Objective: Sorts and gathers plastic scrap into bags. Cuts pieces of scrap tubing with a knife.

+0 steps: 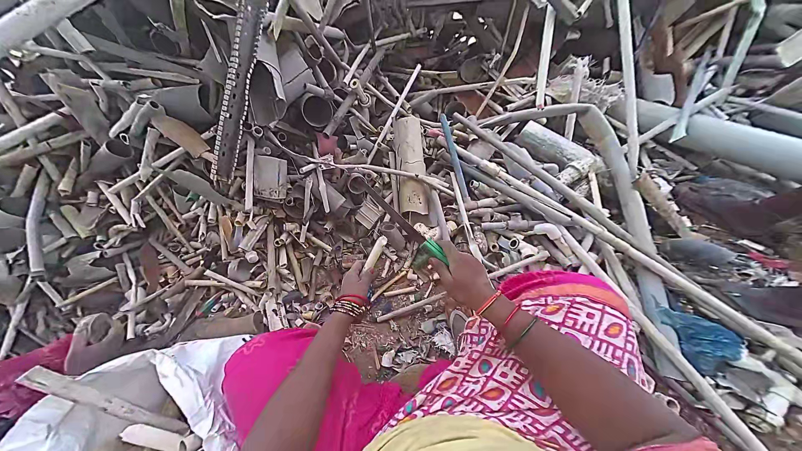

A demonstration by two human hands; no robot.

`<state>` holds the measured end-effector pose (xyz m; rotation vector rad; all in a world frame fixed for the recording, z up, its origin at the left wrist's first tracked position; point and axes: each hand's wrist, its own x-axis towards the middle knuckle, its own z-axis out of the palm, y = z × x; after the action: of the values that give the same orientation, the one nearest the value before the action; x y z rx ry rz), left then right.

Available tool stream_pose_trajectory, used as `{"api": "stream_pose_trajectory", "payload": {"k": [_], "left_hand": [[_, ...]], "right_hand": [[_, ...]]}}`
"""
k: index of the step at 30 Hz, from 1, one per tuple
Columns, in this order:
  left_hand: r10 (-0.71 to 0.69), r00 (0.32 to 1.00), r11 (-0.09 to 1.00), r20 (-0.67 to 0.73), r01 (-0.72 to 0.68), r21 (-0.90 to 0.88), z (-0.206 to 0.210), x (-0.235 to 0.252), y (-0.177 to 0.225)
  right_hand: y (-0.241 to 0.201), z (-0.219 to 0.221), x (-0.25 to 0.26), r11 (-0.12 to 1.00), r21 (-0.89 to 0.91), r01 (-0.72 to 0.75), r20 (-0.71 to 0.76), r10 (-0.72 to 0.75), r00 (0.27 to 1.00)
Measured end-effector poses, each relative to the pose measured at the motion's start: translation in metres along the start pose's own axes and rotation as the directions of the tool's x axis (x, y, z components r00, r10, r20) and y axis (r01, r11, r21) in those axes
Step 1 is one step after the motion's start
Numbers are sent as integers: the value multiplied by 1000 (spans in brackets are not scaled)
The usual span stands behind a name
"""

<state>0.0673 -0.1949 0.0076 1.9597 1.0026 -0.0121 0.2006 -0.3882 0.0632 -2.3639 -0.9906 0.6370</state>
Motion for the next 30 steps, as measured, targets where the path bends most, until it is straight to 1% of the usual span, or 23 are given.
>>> {"api": "stream_pose_trajectory", "payload": {"k": [2, 5, 7, 9, 12, 14, 15, 16, 18, 20, 22, 23, 24, 26, 27, 28, 29, 30], "left_hand": [[25, 999, 999, -20, -26, -37, 6, 1, 5], [60, 997, 994, -49, -64, -85, 16, 3, 11], [69, 995, 992, -71, -76, -102, 22, 5, 14], [77, 993, 992, -85, -85, -97, 28, 7, 15], [97, 994, 995, -59, -98, -16, 44, 11, 17], [104, 995, 993, -4, -104, 46, 53, 14, 21], [101, 995, 991, 20, -103, 81, 59, 17, 24], [89, 995, 988, 41, -94, 120, 65, 20, 27], [34, 996, 973, 84, -52, 224, 77, 25, 42], [-49, 987, 941, 155, -6, 337, 90, 37, 59], [-99, 968, 902, 229, -10, 431, 103, 58, 70], [-110, 958, 885, 264, -27, 466, 111, 71, 73], [-123, 947, 865, 296, -45, 500, 119, 83, 75], [-168, 927, 815, 335, -61, 576, 136, 102, 83], [-189, 919, 791, 346, -66, 609, 146, 112, 86], [-215, 910, 765, 353, -68, 640, 156, 121, 88], [-237, 905, 745, 355, -65, 664, 166, 129, 89], [-255, 900, 731, 353, -59, 679, 176, 137, 88]], "right_hand": [[13, -5, -4, 997, 69, 38, -153, -28, 988], [34, -22, -14, 987, 101, 123, -375, -77, 924], [50, -43, -24, 978, 76, 196, -509, -132, 851], [65, -69, -40, 972, 31, 234, -620, -165, 767], [95, -105, -69, 979, -19, 202, -739, -150, 657], [126, -116, -79, 987, -25, 157, -803, -113, 585], [143, -118, -81, 993, -16, 114, -822, -78, 564], [159, -117, -83, 999, 7, 40, -821, -17, 570], [185, -110, -87, 982, 93, -166, -757, 178, 629], [208, -101, -88, 910, 178, -375, -592, 404, 697], [224, -89, -85, 831, 220, -511, -426, 553, 716], [232, -82, -83, 817, 242, -524, -385, 576, 721], [241, -72, -81, 821, 274, -501, -378, 571, 729], [259, -51, -76, 855, 353, -379, -418, 506, 754], [264, -40, -70, 873, 372, -314, -444, 465, 766], [267, -30, -63, 886, 361, -290, -446, 437, 781], [267, -23, -56, 890, 335, -309, -407, 433, 804], [265, -18, -48, 883, 299, -362, -338, 452, 825]]}}
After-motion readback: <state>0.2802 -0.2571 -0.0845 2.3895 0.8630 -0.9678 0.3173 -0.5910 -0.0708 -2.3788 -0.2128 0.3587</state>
